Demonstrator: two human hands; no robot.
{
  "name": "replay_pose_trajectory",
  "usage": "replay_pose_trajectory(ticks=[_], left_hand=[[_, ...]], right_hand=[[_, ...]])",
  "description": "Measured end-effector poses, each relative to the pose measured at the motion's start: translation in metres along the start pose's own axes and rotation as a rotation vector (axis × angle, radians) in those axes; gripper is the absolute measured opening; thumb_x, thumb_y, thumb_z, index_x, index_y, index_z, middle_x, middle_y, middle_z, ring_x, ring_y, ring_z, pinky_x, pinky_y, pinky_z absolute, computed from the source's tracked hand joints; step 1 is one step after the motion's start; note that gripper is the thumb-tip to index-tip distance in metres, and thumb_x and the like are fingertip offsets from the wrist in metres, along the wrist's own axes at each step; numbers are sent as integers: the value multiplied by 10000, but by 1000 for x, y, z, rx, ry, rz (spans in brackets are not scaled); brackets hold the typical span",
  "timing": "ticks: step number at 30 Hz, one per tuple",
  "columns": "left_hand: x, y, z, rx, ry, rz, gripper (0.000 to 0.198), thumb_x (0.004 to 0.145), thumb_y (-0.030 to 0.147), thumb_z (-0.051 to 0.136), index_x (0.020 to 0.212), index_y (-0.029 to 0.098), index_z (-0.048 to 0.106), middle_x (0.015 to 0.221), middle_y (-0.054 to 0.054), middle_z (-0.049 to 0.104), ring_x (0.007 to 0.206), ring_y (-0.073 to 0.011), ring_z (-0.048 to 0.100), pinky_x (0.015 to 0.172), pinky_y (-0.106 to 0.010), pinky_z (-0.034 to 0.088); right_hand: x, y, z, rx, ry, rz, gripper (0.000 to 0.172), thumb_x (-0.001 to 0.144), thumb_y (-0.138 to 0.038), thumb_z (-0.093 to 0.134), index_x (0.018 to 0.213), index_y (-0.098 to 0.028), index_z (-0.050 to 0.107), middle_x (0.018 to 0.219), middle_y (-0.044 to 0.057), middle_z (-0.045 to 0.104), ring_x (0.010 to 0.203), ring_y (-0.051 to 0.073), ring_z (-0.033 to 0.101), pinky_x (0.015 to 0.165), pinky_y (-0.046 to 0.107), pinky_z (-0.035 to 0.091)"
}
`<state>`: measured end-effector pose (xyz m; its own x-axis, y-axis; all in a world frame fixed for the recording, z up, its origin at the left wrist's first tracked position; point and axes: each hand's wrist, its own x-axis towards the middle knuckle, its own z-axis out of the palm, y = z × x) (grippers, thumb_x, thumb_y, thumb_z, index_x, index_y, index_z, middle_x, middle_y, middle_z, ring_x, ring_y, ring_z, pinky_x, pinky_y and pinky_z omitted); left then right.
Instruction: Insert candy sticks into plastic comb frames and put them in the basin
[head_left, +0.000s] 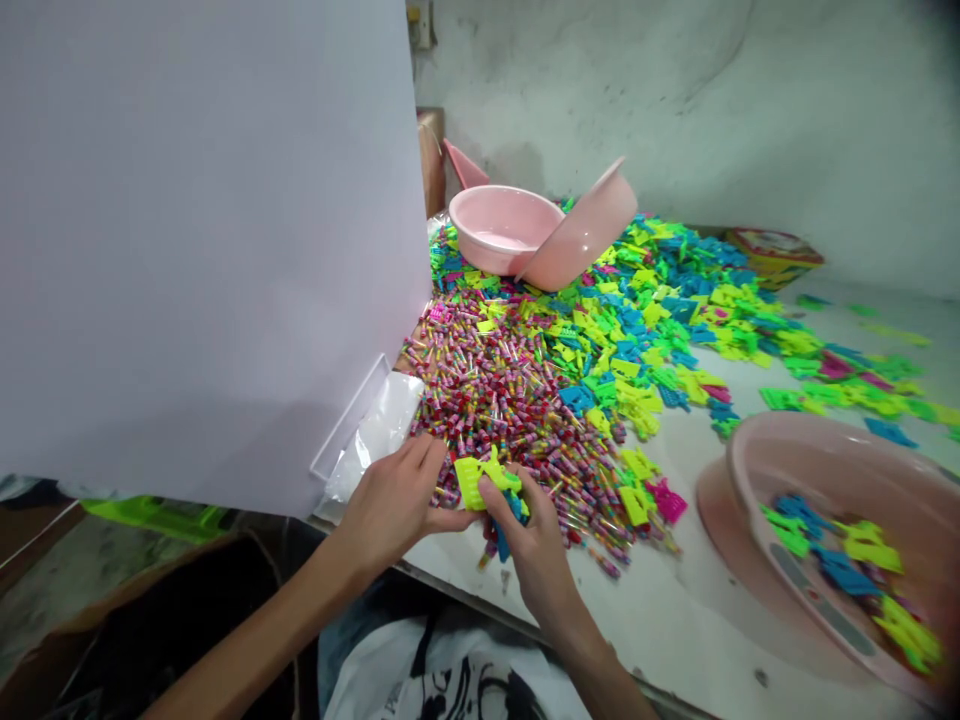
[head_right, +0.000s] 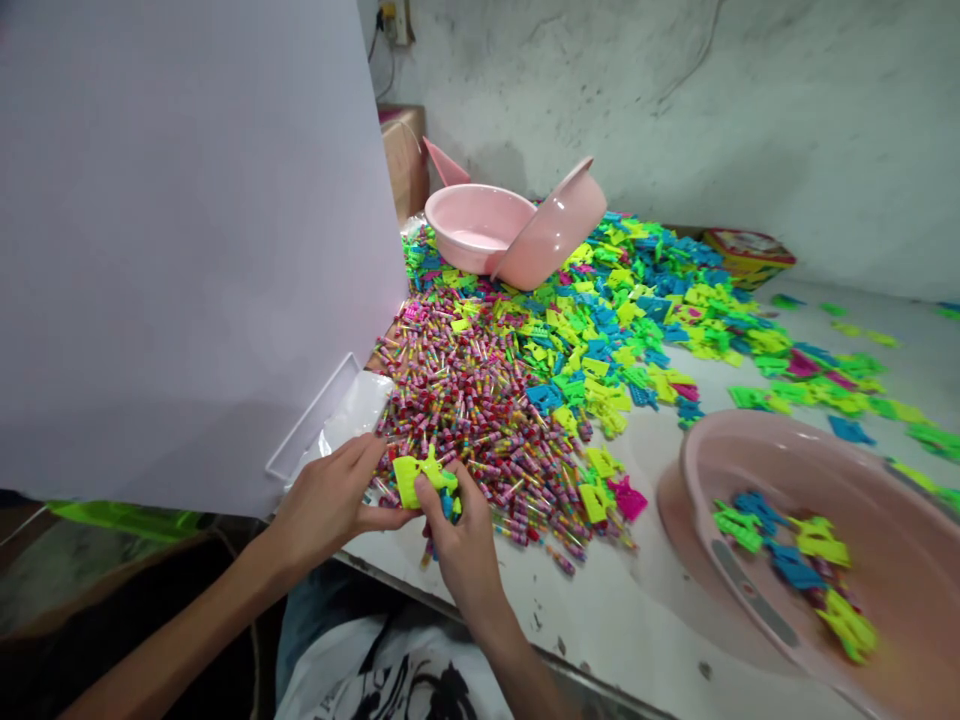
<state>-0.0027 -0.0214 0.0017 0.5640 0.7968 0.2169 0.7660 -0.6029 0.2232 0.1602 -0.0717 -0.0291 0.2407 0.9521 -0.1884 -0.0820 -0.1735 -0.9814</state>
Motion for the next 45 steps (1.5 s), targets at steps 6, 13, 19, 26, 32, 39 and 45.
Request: replay_pose_trajectory(ticks=[6, 13, 19, 26, 32, 39, 45], left_hand=[[-2, -7, 9, 122, 164, 77, 463, 854, 651, 535, 902, 192, 496, 824, -16, 593, 777, -194, 616, 574, -281, 420], [-4, -5, 12, 186, 235, 94, 439, 901, 610, 505, 975, 177, 517, 843, -30, 611, 799, -189, 615, 632, -287, 445], [-8, -7, 15, 208, 230, 101, 576, 841, 707, 471, 1049, 174, 534, 872, -43, 642, 836, -198, 628, 658, -286, 461], [-12, -7, 19, 125, 213, 120, 521, 843, 692, 511, 939, 181, 539, 901, -44, 662, 831, -191, 644, 626, -276, 453], [-12, -5, 20, 31, 158, 103, 404, 890, 589, 547, 793, 200, 495, 738, 11, 616, 697, -152, 625, 529, -241, 405], [-10, 3, 28, -95, 197, -40, 476, 815, 563, 668, 1060, 174, 544, 961, -65, 681, 920, -225, 664, 689, -299, 521], [-11, -1, 36, -34, 117, -28, 415, 834, 597, 619, 822, 190, 538, 757, -7, 649, 712, -176, 650, 549, -253, 432]], right_hand=[[1, 1, 0, -14, -53, -13, 339, 823, -539, 674, 868, -212, 602, 681, -33, 539, 509, 109, 462, 445, 209, 392], [3, -3, 0, -28, -38, -1, 398, 788, -594, 681, 907, -217, 632, 697, -17, 584, 484, 118, 456, 404, 222, 377], [2, 1, 0, 4, -54, -9, 367, 789, -563, 693, 870, -211, 631, 669, -23, 553, 493, 118, 458, 411, 216, 396], [-4, 7, 2, 5, 59, 46, 436, 718, -561, 755, 924, -188, 666, 747, 18, 620, 590, 154, 545, 483, 240, 471], [-3, 16, 4, -29, 87, -6, 374, 764, -529, 732, 916, -191, 686, 817, 27, 644, 716, 174, 589, 635, 266, 518], [7, 11, 3, 72, 47, 15, 402, 741, -557, 735, 875, -188, 649, 716, -1, 615, 587, 150, 560, 496, 243, 489], [8, 13, 5, 112, 41, 64, 481, 693, -612, 746, 862, -173, 645, 669, -12, 595, 499, 123, 515, 413, 230, 442]])
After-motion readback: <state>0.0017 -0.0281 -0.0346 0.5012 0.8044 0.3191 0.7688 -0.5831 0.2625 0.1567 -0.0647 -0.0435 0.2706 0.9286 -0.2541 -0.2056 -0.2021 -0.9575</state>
